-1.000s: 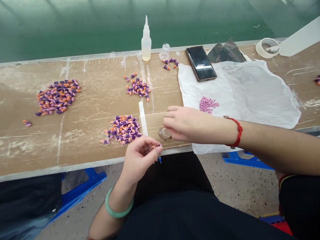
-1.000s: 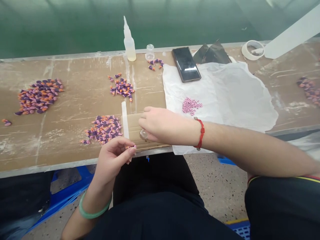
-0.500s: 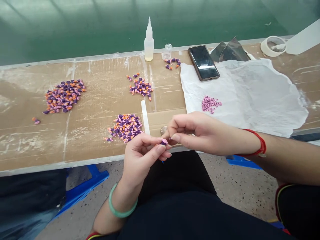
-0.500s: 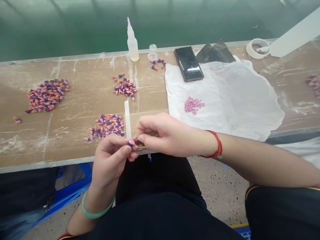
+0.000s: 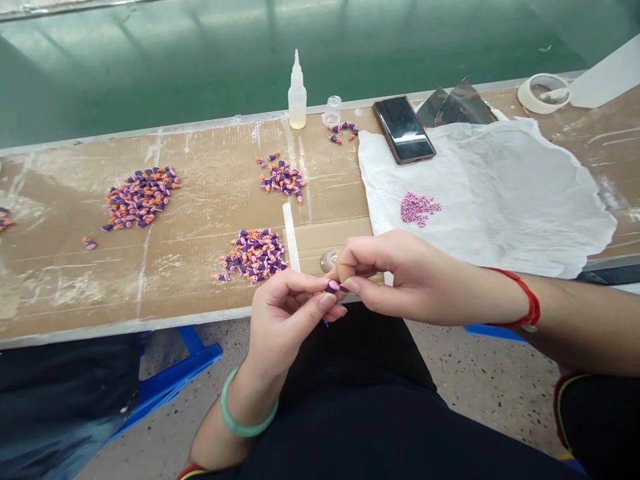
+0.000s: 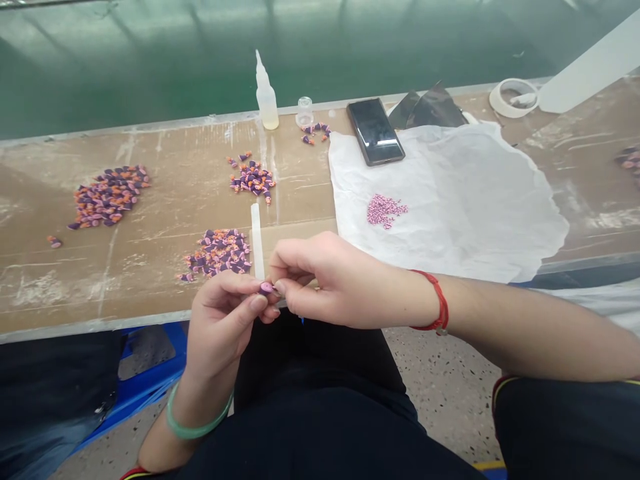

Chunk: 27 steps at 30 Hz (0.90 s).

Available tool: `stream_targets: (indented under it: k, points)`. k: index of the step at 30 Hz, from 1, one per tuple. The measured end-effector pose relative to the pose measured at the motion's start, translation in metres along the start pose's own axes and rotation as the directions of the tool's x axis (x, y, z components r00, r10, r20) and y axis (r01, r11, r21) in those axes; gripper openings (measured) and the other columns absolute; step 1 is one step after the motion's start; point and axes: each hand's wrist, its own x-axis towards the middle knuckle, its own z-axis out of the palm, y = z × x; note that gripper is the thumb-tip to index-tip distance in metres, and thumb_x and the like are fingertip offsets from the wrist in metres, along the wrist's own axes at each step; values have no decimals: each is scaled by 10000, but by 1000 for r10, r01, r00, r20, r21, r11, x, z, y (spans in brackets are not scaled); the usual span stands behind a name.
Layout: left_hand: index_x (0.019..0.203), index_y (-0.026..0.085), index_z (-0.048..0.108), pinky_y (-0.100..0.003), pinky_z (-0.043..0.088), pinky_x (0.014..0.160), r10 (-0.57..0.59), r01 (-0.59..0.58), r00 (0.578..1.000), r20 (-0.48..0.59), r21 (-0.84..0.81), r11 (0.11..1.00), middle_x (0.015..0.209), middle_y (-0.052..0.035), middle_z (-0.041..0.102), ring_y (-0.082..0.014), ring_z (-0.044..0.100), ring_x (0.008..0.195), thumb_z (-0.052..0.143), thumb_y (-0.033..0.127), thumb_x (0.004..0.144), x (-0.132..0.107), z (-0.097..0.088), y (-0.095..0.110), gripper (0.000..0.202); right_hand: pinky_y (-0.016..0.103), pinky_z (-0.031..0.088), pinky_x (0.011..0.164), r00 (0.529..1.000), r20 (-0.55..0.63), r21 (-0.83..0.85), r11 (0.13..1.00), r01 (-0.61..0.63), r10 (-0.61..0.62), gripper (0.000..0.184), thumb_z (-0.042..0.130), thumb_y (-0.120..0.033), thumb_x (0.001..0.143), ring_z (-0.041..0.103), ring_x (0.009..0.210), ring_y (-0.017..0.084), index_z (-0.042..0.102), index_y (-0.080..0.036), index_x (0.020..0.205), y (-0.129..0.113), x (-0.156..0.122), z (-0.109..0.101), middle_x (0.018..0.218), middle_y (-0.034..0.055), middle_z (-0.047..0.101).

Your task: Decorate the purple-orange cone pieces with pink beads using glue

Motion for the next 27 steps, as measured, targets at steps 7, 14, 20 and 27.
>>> stream_targets:
  k: [7, 14, 20, 27]
  points:
    - [811, 217, 793, -134, 627, 557, 16, -15, 999, 27, -71, 997, 747, 18, 798, -120, 759, 594, 851, 158, 769, -2, 3, 1, 93, 146, 350, 507, 999, 5, -104, 994, 37, -37, 123, 511, -91, 901, 489, 549, 41, 534, -167, 806, -5, -1, -1, 660, -50, 594]
    - [798, 227, 803, -109, 614, 561, -9, 10, 1000, 2, -92, 996, 720, 28, 791, -96, 749, 582, 868, 181, 754, -1, 5, 2, 91, 168, 359, 528, 996, -5, -220, 972, 84, -87, 137, 460, -89, 922, 531, 564, 55, 526, -166, 831, -7, -2, 4, 675, -30, 614]
    - [792, 228, 799, -108, 608, 548, -29, 30, 999, 15, -70, 997, 690, 39, 782, -94, 743, 566, 881, 188, 736, 0, 6, 5, 107, 165, 343, 520, 989, -17, -266, 954, 136, -146, 153, 451, -77, 921, 496, 543, 53, 493, -175, 812, -4, -3, 3, 642, -41, 575]
    - [752, 216, 779, -119, 590, 513, -60, 59, 998, -8, -48, 997, 656, 25, 774, -105, 730, 533, 910, 245, 695, 3, 10, 5, 146, 195, 331, 518, 989, -37, -274, 953, 130, -146, 159, 443, -89, 924, 497, 546, 74, 467, -192, 804, 0, -8, 8, 649, -36, 569]
